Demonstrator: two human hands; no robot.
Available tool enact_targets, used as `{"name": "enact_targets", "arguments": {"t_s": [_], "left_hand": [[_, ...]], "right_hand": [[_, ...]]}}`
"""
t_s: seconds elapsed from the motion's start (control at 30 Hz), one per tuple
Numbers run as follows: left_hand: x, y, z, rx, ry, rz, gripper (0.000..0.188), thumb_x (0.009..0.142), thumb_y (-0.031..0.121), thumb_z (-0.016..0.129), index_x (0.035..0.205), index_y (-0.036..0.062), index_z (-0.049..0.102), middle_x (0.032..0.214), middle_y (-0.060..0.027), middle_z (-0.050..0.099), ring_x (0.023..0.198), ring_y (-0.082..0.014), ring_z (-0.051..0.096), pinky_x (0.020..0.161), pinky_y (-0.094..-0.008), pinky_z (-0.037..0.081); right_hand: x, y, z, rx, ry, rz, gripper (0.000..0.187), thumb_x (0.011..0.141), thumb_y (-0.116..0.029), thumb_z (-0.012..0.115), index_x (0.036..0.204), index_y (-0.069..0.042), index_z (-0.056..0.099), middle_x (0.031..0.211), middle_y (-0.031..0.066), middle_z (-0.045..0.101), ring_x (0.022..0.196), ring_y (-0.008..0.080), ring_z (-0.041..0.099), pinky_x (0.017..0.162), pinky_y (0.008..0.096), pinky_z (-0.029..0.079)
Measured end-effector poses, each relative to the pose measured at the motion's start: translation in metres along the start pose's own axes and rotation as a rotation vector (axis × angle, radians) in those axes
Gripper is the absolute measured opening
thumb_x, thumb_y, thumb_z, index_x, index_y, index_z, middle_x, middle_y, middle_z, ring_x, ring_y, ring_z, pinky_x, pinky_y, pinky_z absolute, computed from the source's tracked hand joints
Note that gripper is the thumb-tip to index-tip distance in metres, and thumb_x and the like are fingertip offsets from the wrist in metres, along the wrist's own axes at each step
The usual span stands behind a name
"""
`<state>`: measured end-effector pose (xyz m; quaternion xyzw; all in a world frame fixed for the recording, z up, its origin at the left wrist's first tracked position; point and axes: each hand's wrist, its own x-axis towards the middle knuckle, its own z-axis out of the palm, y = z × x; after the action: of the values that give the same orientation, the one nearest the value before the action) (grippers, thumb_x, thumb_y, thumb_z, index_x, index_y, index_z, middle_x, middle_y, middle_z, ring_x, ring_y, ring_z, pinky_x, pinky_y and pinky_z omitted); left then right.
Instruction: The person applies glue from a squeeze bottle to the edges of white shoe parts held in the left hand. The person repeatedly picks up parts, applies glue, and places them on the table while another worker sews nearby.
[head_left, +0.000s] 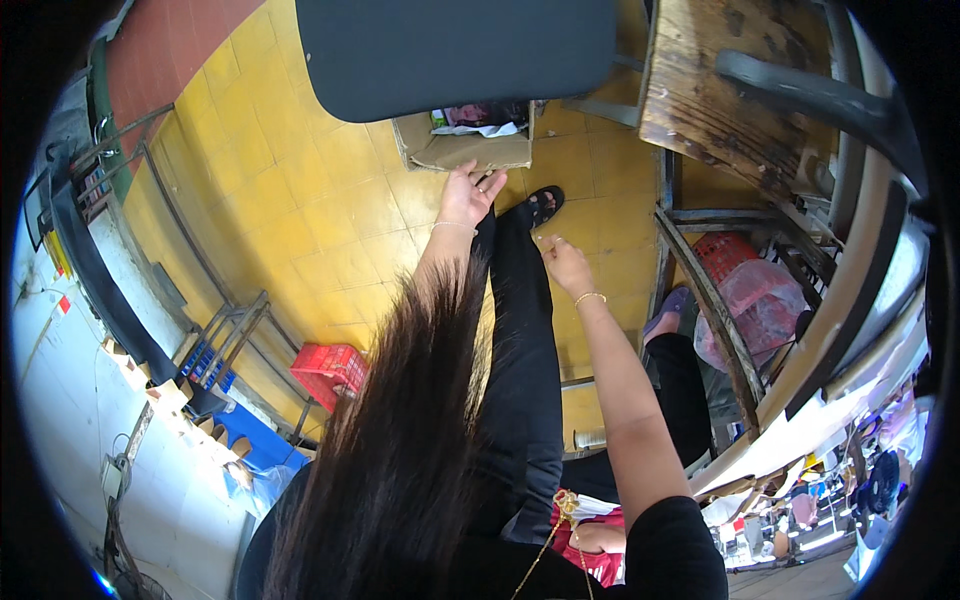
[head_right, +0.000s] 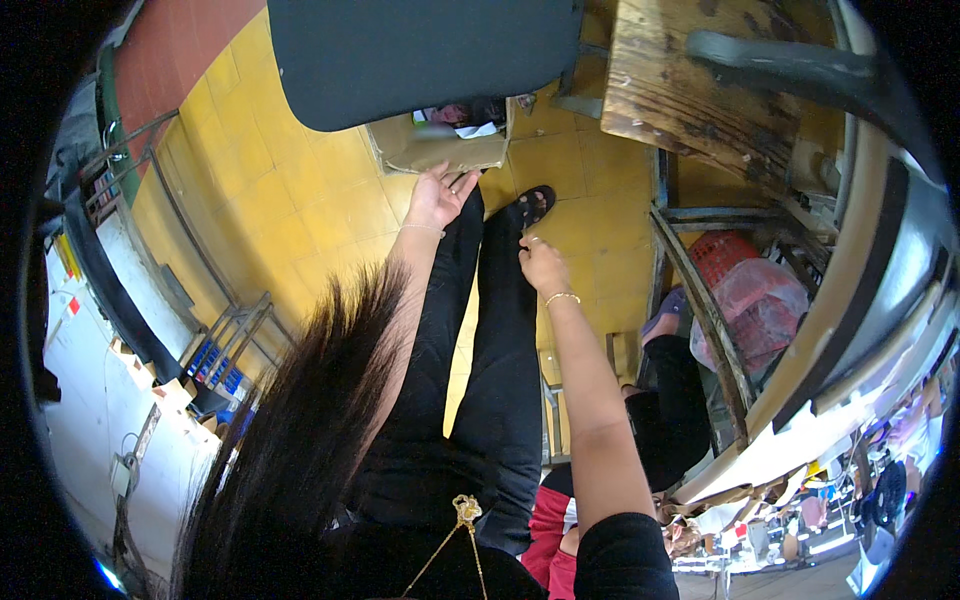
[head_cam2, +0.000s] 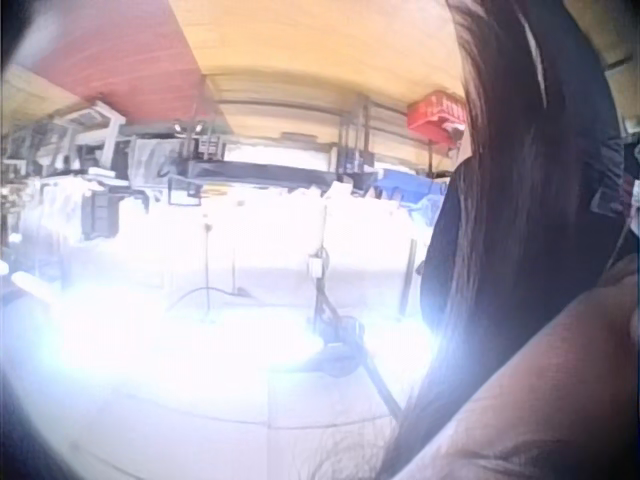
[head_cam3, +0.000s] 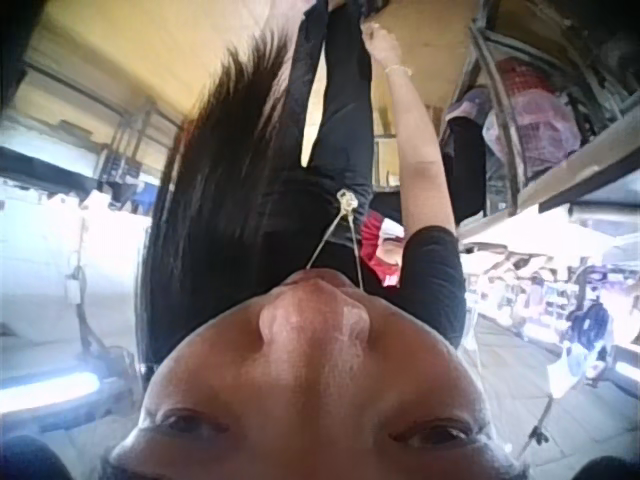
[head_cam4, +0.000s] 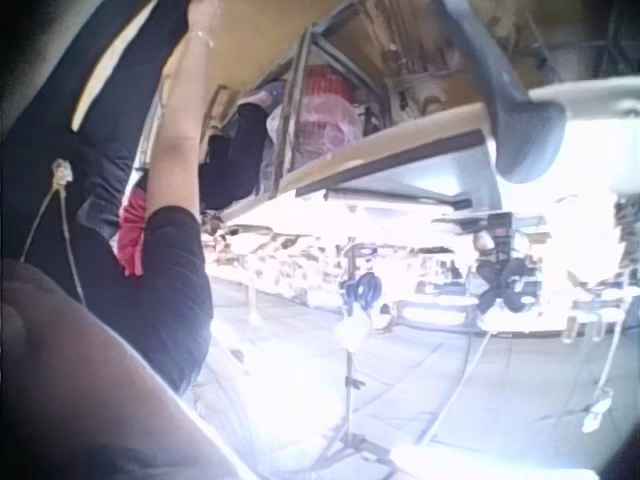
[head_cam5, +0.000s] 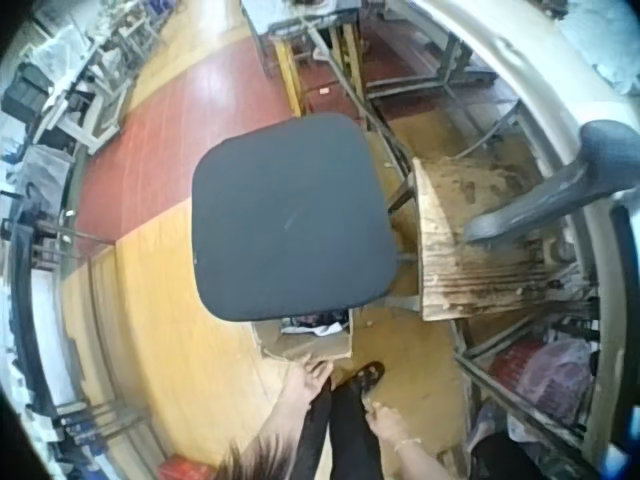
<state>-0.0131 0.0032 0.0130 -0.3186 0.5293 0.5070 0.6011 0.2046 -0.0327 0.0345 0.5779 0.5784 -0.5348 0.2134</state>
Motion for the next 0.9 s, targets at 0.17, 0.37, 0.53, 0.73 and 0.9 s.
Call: {"name": "enact_targets", "arguments": {"t_s": [0.17,0.37,0.53,0.73,0.9], "left_hand": [[-0.005,-0.002,-0.001,0.034,-0.063,0.017,0.028,0.089,0.016,0.042,0.111,-0.0017,0.038,0.118,-0.0206,0.044,0.103,-0.0330,0.053,0.084,-0.0399,0.049],[-0.032,0.012,0.023,0.197,-0.060,0.067,0.035,0.091,0.019,0.043,0.114,-0.0069,0.040,0.117,-0.0205,0.049,0.103,-0.0296,0.054,0.085,-0.0372,0.048],[-0.035,0.023,0.029,0.221,-0.106,0.118,0.029,0.087,0.019,0.048,0.109,0.0014,0.042,0.120,-0.0178,0.044,0.102,-0.0310,0.054,0.083,-0.0392,0.048],[-0.062,0.029,0.058,0.643,-0.020,0.124,0.047,0.089,0.025,0.043,0.128,0.0029,0.030,0.122,-0.0167,0.043,0.101,-0.0295,0.054,0.080,-0.0368,0.050],[-0.106,-0.002,0.061,1.596,-0.097,0.242,0.022,0.089,0.027,0.043,0.101,0.0082,0.048,0.072,-0.0075,0.055,0.059,-0.0198,0.057,0.047,-0.0336,0.048]], "right_hand": [[-0.035,0.006,-0.007,0.081,0.059,-0.016,0.025,0.081,-0.017,0.050,0.102,-0.007,0.057,0.092,0.0163,0.062,0.089,0.0318,0.059,0.081,0.0391,0.045],[-0.072,0.056,-0.002,0.183,0.112,0.067,0.025,0.081,-0.019,0.052,0.102,-0.008,0.058,0.088,0.0163,0.063,0.086,0.0305,0.060,0.080,0.0368,0.045],[-0.113,0.096,0.008,0.169,0.046,0.226,0.025,0.079,-0.019,0.052,0.101,-0.009,0.060,0.098,0.0173,0.061,0.094,0.0328,0.057,0.085,0.0388,0.044],[-0.148,0.107,0.017,0.241,0.097,0.280,0.024,0.079,-0.020,0.051,0.100,-0.011,0.060,0.095,0.0175,0.062,0.091,0.0332,0.058,0.082,0.0389,0.046],[-0.194,0.063,0.009,0.463,0.167,0.323,0.020,0.079,-0.020,0.051,0.093,-0.011,0.062,0.094,0.0177,0.062,0.087,0.0337,0.059,0.079,0.0402,0.047]]}}
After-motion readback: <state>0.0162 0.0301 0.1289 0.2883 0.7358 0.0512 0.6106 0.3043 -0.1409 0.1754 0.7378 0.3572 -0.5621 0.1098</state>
